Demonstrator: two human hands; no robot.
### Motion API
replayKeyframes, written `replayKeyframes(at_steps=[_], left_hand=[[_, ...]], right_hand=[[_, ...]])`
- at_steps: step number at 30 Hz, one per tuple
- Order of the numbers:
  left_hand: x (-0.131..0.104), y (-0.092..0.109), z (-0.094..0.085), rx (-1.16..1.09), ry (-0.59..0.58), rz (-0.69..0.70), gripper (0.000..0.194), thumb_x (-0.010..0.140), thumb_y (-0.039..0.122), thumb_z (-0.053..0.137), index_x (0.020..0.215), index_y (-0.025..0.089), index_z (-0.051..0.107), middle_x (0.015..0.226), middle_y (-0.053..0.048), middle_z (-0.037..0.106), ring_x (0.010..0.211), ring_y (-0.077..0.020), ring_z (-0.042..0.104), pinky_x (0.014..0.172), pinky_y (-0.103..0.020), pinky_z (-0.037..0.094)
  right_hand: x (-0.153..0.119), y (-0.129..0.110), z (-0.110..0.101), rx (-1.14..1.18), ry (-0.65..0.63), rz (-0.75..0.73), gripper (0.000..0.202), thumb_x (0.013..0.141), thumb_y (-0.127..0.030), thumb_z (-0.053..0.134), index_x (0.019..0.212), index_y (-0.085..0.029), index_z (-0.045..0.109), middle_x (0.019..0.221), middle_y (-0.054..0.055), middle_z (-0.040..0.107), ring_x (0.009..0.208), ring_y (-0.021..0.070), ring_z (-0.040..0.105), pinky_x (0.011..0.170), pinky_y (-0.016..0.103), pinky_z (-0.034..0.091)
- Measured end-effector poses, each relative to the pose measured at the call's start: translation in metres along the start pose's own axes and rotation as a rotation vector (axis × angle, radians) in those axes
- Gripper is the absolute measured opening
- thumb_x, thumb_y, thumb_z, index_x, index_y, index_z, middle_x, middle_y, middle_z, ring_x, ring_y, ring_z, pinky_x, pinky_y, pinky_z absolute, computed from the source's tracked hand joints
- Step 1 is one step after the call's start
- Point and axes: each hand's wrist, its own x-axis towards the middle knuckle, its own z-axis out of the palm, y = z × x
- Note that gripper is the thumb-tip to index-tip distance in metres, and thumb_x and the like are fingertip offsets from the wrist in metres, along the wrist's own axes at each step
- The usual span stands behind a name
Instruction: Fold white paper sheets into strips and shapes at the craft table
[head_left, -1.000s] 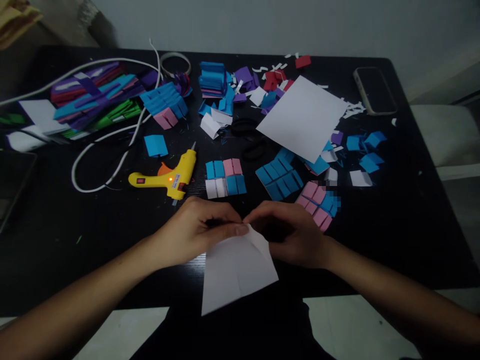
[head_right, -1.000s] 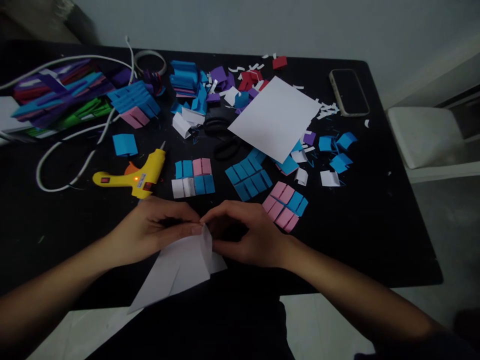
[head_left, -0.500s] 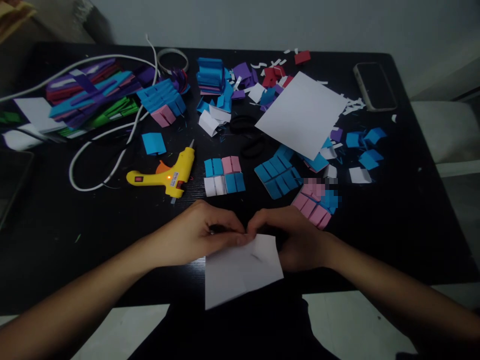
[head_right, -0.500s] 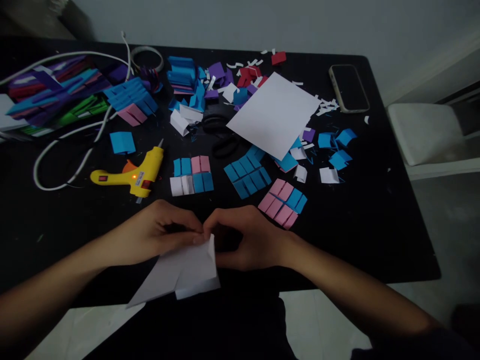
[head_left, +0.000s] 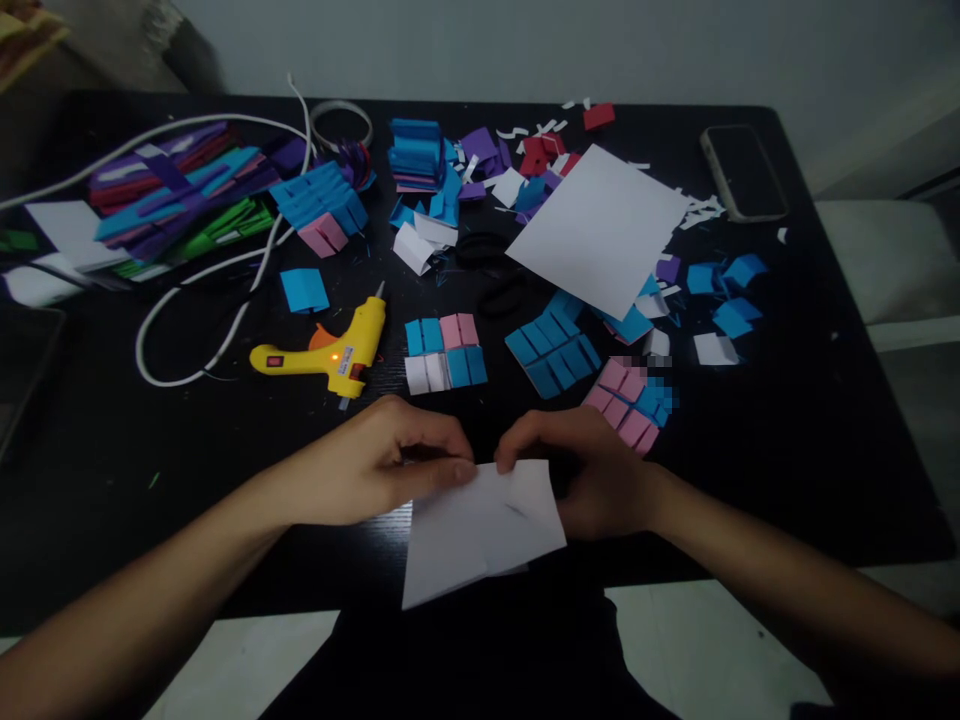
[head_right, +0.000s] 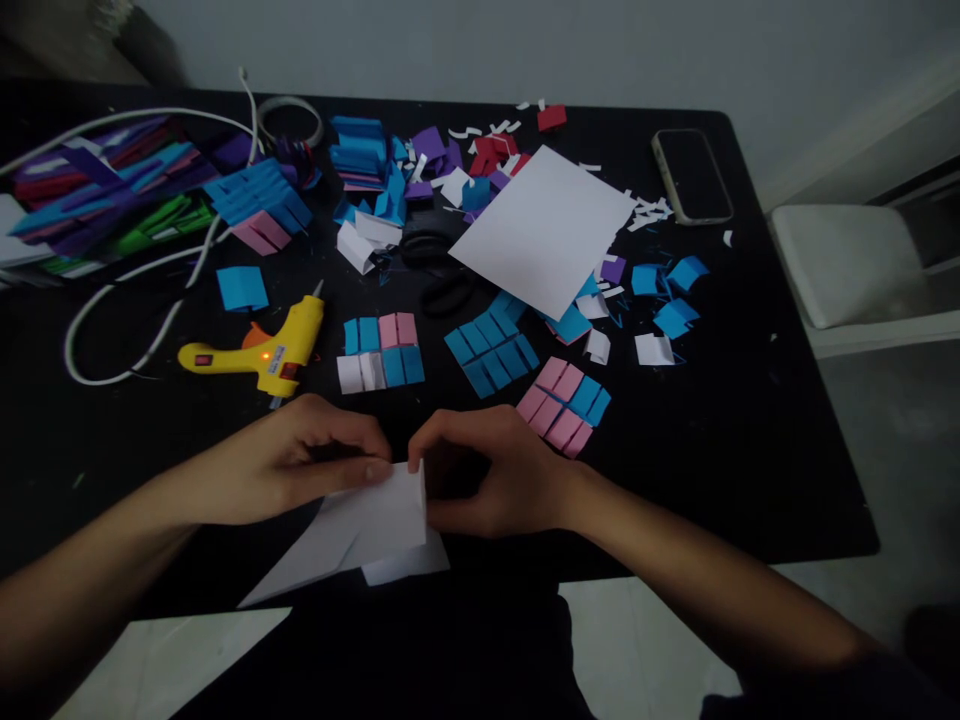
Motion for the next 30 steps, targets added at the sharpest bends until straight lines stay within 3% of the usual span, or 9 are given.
replayKeyframes(at_steps=[9, 20, 25, 30], left_hand=[[0.003, -0.002, 0.008, 0.024, -0.056, 0.006, 0.015, 0.095, 0.028, 0.066, 0.095, 0.018, 0.076, 0.080, 0.000, 0.074, 0.070, -0.0111, 0.065, 0.061, -0.019, 0.048], [0.004, -0.005, 0.013, -0.011, -0.025, 0.023, 0.017, 0.097, 0.030, 0.065, 0.091, 0.016, 0.075, 0.075, 0.001, 0.070, 0.066, -0.0099, 0.060, 0.058, -0.019, 0.046], [0.004, -0.006, 0.013, -0.045, 0.104, 0.098, 0.018, 0.099, 0.029, 0.063, 0.092, 0.016, 0.074, 0.080, -0.002, 0.074, 0.071, -0.0122, 0.067, 0.063, -0.020, 0.052], [0.005, -0.009, 0.015, 0.120, 0.296, 0.311, 0.010, 0.098, 0.022, 0.065, 0.094, 0.017, 0.073, 0.086, -0.005, 0.075, 0.079, -0.0155, 0.071, 0.070, -0.025, 0.057]], right_hand=[[-0.002, 0.002, 0.004, -0.040, -0.049, 0.011, 0.031, 0.076, -0.014, 0.084, 0.101, -0.021, 0.067, 0.085, -0.002, 0.074, 0.073, 0.0120, 0.073, 0.065, 0.021, 0.057], [0.000, 0.000, 0.003, -0.011, -0.063, 0.107, 0.033, 0.077, -0.009, 0.082, 0.104, -0.021, 0.069, 0.090, -0.001, 0.072, 0.076, 0.0122, 0.070, 0.066, 0.023, 0.057], [0.002, -0.005, 0.007, 0.041, 0.087, 0.084, 0.031, 0.085, -0.018, 0.080, 0.114, -0.019, 0.070, 0.094, 0.002, 0.074, 0.078, 0.0127, 0.071, 0.066, 0.023, 0.059], [0.002, -0.006, 0.009, 0.157, 0.221, 0.039, 0.032, 0.084, -0.015, 0.081, 0.114, -0.019, 0.070, 0.097, 0.004, 0.077, 0.083, 0.0140, 0.076, 0.073, 0.025, 0.064]])
